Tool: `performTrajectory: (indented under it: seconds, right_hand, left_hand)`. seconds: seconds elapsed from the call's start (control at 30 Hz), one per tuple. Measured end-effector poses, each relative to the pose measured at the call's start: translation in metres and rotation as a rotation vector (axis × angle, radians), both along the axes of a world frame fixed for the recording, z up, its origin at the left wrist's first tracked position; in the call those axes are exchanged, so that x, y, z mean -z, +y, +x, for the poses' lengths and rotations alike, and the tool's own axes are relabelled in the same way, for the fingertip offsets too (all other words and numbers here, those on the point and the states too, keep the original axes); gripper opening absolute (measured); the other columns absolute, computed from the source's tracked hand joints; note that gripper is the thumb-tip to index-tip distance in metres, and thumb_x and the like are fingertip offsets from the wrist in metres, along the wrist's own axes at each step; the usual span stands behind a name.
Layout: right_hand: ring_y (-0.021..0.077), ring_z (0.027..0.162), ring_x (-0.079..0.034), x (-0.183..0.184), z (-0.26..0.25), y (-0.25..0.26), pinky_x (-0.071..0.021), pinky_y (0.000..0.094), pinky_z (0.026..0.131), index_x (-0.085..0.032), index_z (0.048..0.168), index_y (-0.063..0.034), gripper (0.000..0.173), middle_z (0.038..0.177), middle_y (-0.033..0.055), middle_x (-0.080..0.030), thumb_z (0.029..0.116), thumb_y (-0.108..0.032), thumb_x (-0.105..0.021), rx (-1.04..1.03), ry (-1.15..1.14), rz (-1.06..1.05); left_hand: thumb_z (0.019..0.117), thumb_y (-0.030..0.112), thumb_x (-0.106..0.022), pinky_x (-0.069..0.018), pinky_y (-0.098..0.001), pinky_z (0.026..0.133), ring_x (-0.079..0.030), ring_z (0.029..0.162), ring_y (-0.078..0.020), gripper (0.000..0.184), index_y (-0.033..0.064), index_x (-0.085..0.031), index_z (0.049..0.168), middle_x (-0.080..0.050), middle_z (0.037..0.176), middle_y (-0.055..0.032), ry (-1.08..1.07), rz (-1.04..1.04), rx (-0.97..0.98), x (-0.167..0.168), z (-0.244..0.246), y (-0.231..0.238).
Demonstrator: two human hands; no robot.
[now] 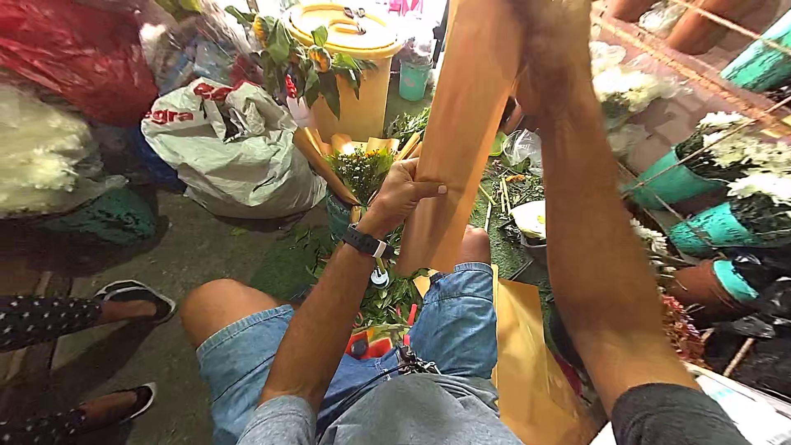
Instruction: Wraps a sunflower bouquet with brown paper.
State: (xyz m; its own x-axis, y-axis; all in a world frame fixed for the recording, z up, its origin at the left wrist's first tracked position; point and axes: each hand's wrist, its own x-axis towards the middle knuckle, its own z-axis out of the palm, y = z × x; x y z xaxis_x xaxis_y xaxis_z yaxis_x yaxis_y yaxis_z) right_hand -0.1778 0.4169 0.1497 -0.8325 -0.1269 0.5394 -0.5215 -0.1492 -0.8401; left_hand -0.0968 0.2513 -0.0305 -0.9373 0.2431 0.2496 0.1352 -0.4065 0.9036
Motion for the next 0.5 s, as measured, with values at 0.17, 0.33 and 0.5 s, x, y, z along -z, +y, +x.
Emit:
performTrajectory:
  seconds: [0.17, 0.33, 0.5]
  right_hand:
    - [0.0166, 0.095, -0.07, 0.139, 0.07, 0.006, -0.0613, 0.0394, 0.08, -0.053, 0.141, -0.0144, 0.052, 0.112, 0.005, -0.071, 0.096, -0.035, -0.068, -0.14, -0.353, 0.423]
    - [0.0183, 0.082, -0.073, 0.197, 0.084, 0.001, -0.0628, 0.0372, 0.078, -0.073, 0.114, -0.0035, 0.023, 0.096, 0.0106, -0.076, 0.0929, -0.014, -0.076, -0.185, -0.533, 0.418]
    - [0.0176, 0.081, -0.071, 0.182, 0.057, 0.021, -0.0598, 0.0472, 0.076, -0.076, 0.104, -0.0138, 0.016, 0.09, 0.0045, -0.075, 0.0938, -0.026, -0.076, -0.137, -0.319, 0.98]
  left_hand:
    - [0.0829, -0.007, -0.076, -0.0635, -0.04, 0.074, -0.073, 0.081, -0.0216, 0.028, -0.0016, -0.067, 0.109, -0.074, 0.094, -0.0139, -0.109, 0.142, -0.257, 0.004, 0.007, -0.016]
    - [0.084, 0.001, -0.077, -0.0624, -0.0391, 0.071, -0.072, 0.084, -0.0198, 0.035, 0.0103, -0.066, 0.116, -0.073, 0.101, -0.0091, -0.247, 0.164, -0.363, 0.026, 0.031, -0.027]
    - [0.0875, 0.027, -0.078, -0.0508, -0.0453, 0.103, -0.056, 0.127, -0.0213, 0.079, 0.0113, -0.037, 0.153, -0.055, 0.142, -0.0063, -0.147, -0.293, -1.018, 0.045, 0.043, -0.064]
